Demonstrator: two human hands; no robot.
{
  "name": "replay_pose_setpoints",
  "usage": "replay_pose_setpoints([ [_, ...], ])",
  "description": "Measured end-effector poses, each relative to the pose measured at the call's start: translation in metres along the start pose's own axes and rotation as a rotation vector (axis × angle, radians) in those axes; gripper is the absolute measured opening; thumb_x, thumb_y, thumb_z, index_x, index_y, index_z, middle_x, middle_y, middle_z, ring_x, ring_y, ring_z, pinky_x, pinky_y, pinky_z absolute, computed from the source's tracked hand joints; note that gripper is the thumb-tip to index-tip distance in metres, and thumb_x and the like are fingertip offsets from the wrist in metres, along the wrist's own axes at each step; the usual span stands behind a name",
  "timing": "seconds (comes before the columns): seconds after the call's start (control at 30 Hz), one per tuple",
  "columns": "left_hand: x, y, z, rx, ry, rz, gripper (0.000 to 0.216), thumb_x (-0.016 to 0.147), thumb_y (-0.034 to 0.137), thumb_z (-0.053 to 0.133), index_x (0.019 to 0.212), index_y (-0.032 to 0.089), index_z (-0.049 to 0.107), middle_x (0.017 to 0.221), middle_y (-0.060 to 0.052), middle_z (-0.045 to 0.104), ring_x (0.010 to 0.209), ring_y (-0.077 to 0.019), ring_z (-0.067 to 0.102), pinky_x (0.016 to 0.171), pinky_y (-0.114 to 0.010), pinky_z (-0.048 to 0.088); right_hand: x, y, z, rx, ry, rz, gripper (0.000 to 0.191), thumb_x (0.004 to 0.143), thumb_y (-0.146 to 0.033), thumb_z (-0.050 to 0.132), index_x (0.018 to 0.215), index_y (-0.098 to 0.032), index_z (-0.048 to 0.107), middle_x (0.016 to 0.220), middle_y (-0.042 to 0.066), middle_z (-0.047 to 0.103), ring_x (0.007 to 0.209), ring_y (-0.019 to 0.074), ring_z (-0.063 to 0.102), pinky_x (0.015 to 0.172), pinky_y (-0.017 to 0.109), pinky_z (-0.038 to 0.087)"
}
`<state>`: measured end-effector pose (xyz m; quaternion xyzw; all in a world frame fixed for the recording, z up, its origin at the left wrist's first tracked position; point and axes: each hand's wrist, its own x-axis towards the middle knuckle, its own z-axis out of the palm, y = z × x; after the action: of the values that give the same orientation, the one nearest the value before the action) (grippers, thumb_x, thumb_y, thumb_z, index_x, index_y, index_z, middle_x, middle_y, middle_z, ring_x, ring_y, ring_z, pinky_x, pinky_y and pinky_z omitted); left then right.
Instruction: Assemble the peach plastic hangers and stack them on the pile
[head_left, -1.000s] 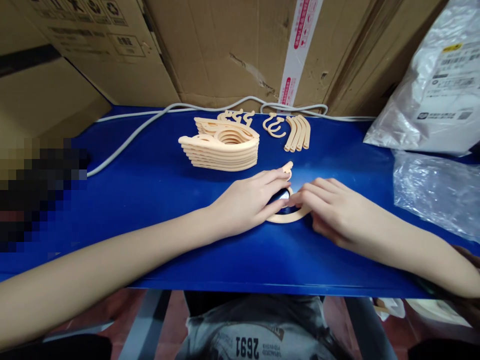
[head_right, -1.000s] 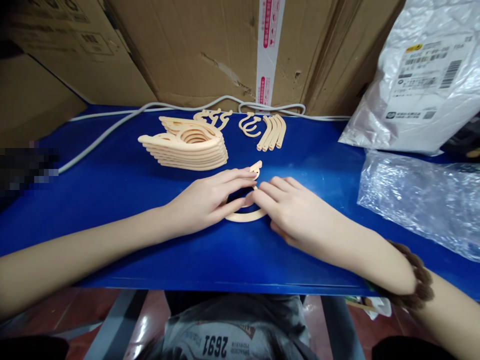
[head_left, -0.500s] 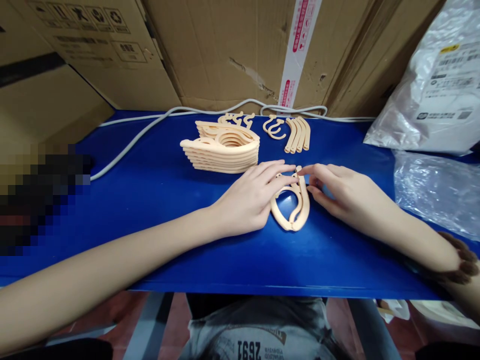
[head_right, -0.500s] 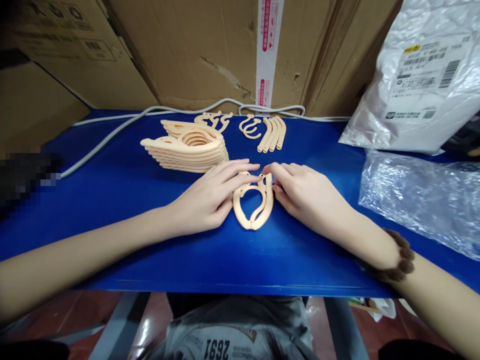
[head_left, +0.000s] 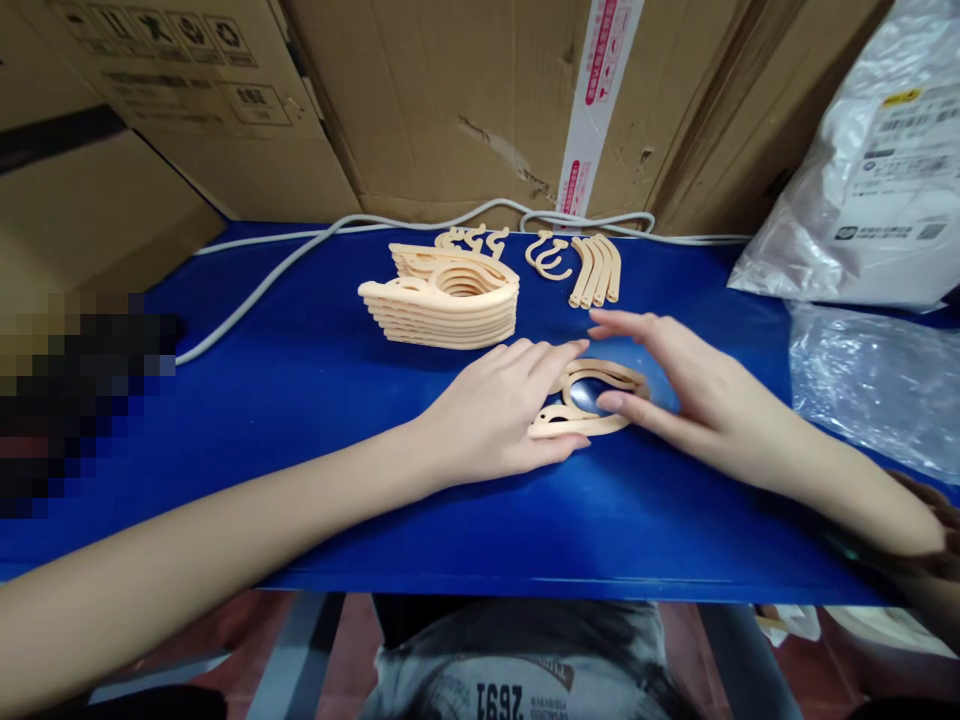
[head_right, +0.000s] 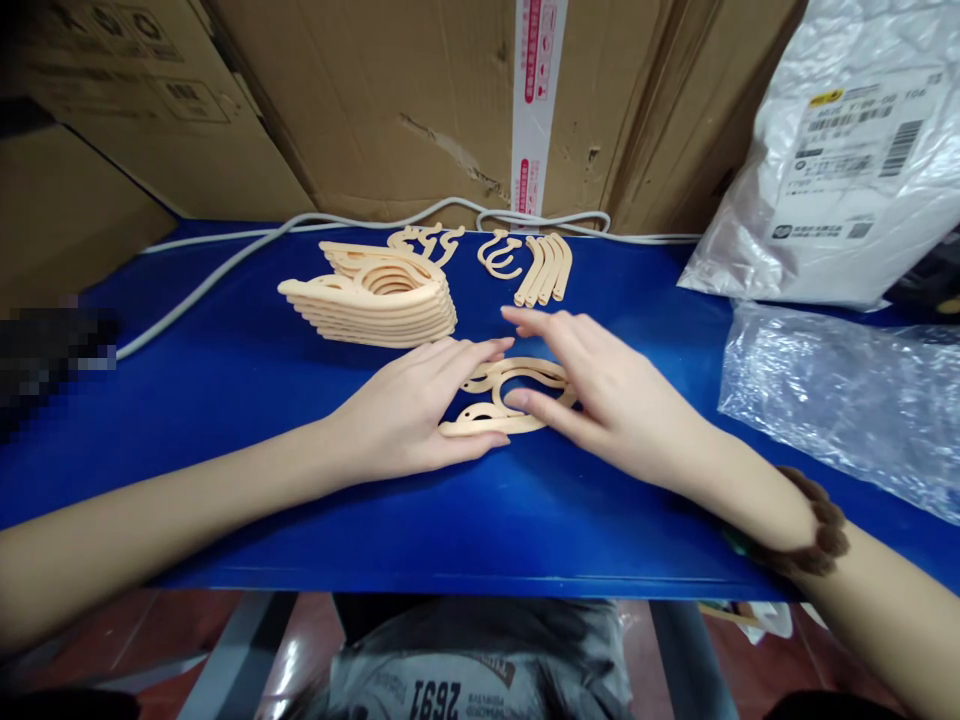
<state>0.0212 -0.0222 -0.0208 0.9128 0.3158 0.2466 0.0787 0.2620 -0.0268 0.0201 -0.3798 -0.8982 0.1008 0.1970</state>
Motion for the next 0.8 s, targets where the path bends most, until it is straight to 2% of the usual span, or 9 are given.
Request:
replay_pose_setpoints([
  [0.1,-0.001,0.001,-0.003,-0.031,0.026,0.019,0.074,0.088,0.040,0.078,0.144,0.002,0.049,0.134,-0.019,0.067,0.116,-0.0320,0.064,0.104,-0.046,0.052,0.003,0.005,-0.008,-0.061,0.066,0.151,0.062,0.101,-0.060,0.051,0.148,-0.020,0.050,0.122,0.013,0.072,0.106,0.0299,0.070,0.088,0.043,0.053],
  [0.17,0.000,0.002,-0.006,-0.033,0.063,0.047,0.070,0.088,0.037,0.077,0.143,0.004,0.050,0.133,-0.017,0.066,0.115,-0.0311,0.063,0.104,-0.045,0.052,0.004,0.009,-0.012,-0.092,0.037,0.278,0.057,0.100,-0.065,0.047,0.131,-0.020,0.063,0.094,0.008,0.075,0.079,0.0254,0.069,0.069,0.037,0.049],
  [0.23,0.001,0.002,-0.008,-0.014,0.113,0.066,0.065,0.089,0.035,0.075,0.142,0.006,0.051,0.132,-0.017,0.065,0.117,-0.0310,0.062,0.105,-0.046,0.050,0.006,0.013,-0.014,-0.065,-0.025,0.354,0.054,0.098,-0.068,0.046,0.108,-0.021,0.070,0.075,0.004,0.070,0.064,0.0215,0.062,0.059,0.033,0.041],
  [0.37,0.001,0.002,-0.011,0.030,0.178,0.069,0.059,0.091,0.034,0.071,0.140,0.010,0.051,0.133,-0.017,0.063,0.121,-0.0317,0.059,0.110,-0.048,0.047,0.009,0.014,-0.014,0.255,-0.082,0.363,0.052,0.094,-0.071,0.053,0.080,-0.023,0.065,0.069,0.001,0.062,0.062,0.0168,0.053,0.054,0.030,0.037],
  [0.5,0.001,0.002,-0.012,0.020,0.189,0.077,0.063,0.091,0.036,0.072,0.144,0.016,0.046,0.141,-0.016,0.058,0.128,-0.0321,0.055,0.115,-0.050,0.043,0.012,0.006,-0.015,0.573,-0.078,0.414,0.049,0.094,-0.065,0.059,0.069,-0.023,0.053,0.059,-0.003,0.045,0.053,0.0122,0.039,0.047,0.027,0.028],
  [0.63,0.001,0.000,-0.013,0.001,0.172,0.088,0.071,0.091,0.038,0.074,0.148,0.014,0.040,0.148,-0.018,0.053,0.138,-0.0329,0.050,0.120,-0.050,0.039,0.014,0.002,-0.014,0.642,-0.049,0.429,0.045,0.094,-0.061,0.061,0.070,-0.023,0.055,0.060,-0.003,0.045,0.053,0.0121,0.037,0.047,0.028,0.027],
  [0.8,0.001,-0.003,-0.010,0.025,0.192,0.120,0.076,0.091,0.051,0.076,0.147,0.012,0.042,0.146,-0.020,0.055,0.136,-0.0335,0.052,0.118,-0.050,0.042,0.013,0.002,-0.011,0.651,-0.057,0.422,0.045,0.093,-0.062,0.063,0.071,-0.023,0.056,0.059,-0.003,0.045,0.053,0.0122,0.038,0.047,0.028,0.027],
])
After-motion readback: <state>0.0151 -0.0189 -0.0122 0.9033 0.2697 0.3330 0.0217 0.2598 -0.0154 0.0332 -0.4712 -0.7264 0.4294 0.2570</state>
